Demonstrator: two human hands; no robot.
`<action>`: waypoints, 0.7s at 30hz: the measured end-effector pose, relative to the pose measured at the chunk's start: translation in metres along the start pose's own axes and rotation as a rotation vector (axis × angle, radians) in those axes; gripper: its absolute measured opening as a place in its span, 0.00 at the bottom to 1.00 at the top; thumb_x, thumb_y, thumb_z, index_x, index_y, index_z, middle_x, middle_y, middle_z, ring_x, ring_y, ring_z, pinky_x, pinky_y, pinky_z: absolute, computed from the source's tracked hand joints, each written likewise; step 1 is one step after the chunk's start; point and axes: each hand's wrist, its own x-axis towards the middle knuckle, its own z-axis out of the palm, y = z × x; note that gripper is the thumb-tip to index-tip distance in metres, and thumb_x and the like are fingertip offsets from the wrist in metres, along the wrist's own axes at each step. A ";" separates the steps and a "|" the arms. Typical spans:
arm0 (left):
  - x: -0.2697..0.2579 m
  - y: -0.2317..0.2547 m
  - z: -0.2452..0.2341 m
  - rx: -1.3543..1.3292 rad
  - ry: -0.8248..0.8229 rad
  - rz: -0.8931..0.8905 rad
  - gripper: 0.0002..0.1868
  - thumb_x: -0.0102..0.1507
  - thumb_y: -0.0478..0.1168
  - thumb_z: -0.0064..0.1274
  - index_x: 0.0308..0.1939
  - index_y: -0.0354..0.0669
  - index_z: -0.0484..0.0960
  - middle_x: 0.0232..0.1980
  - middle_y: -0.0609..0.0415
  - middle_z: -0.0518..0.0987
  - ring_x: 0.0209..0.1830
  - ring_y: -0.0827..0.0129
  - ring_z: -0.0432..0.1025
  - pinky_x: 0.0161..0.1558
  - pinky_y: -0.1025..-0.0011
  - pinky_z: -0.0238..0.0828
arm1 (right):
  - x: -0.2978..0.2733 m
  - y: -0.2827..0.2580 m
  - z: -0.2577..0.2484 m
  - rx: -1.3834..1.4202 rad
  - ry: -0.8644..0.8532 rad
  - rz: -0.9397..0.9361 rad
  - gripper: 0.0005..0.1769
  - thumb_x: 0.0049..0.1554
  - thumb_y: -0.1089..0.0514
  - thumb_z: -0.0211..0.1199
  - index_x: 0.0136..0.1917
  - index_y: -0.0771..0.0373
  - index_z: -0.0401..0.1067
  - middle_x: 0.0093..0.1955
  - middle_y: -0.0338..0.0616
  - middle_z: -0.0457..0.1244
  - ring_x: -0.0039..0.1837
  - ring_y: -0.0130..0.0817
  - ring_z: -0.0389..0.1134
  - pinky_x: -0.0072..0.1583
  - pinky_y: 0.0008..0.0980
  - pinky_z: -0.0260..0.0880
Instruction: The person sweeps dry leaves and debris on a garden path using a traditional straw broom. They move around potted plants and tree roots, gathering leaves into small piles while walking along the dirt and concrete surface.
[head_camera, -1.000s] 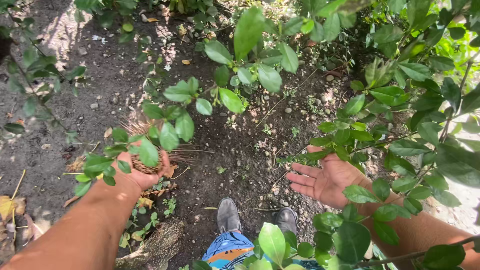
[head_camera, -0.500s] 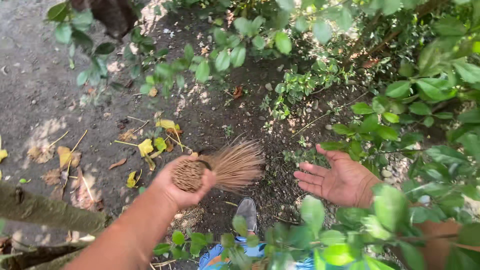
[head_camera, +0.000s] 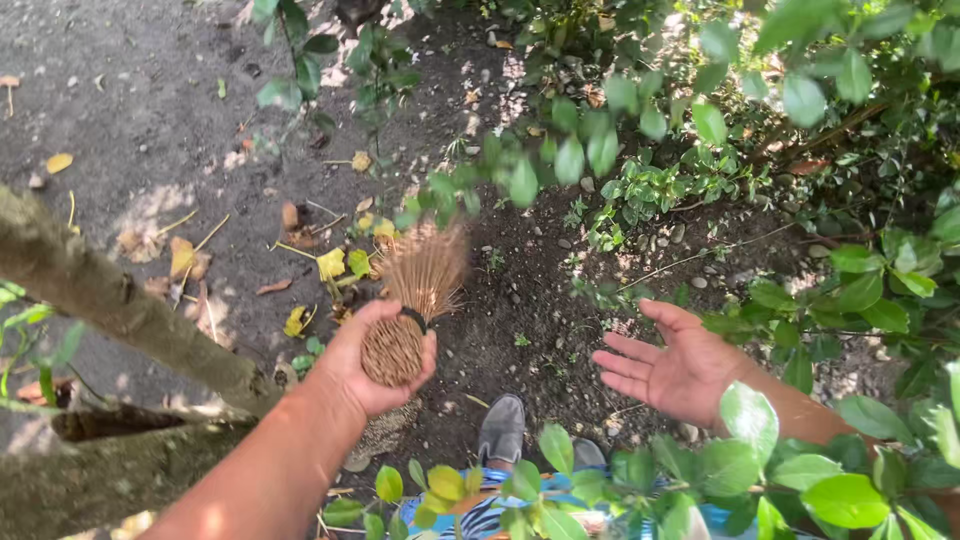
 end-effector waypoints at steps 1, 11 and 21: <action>0.004 0.002 0.001 -0.047 -0.003 -0.033 0.18 0.57 0.47 0.56 0.41 0.36 0.79 0.37 0.42 0.78 0.32 0.53 0.75 0.30 0.59 0.77 | 0.001 -0.001 -0.001 -0.023 -0.010 0.012 0.44 0.54 0.44 0.61 0.78 0.48 0.47 0.77 0.58 0.56 0.72 0.61 0.63 0.70 0.60 0.64; 0.072 -0.037 -0.001 0.301 0.149 0.266 0.12 0.62 0.51 0.52 0.40 0.48 0.74 0.34 0.49 0.75 0.32 0.53 0.72 0.31 0.50 0.76 | -0.001 -0.009 -0.056 -0.177 -0.041 0.050 0.50 0.51 0.42 0.62 0.81 0.47 0.42 0.75 0.54 0.59 0.71 0.59 0.65 0.67 0.57 0.68; -0.049 -0.096 -0.053 -0.216 0.004 0.037 0.21 0.57 0.48 0.59 0.42 0.32 0.75 0.35 0.36 0.77 0.31 0.52 0.74 0.27 0.60 0.78 | 0.005 -0.013 -0.050 -0.331 -0.169 0.088 0.44 0.53 0.45 0.61 0.77 0.47 0.47 0.75 0.61 0.59 0.71 0.64 0.64 0.66 0.61 0.69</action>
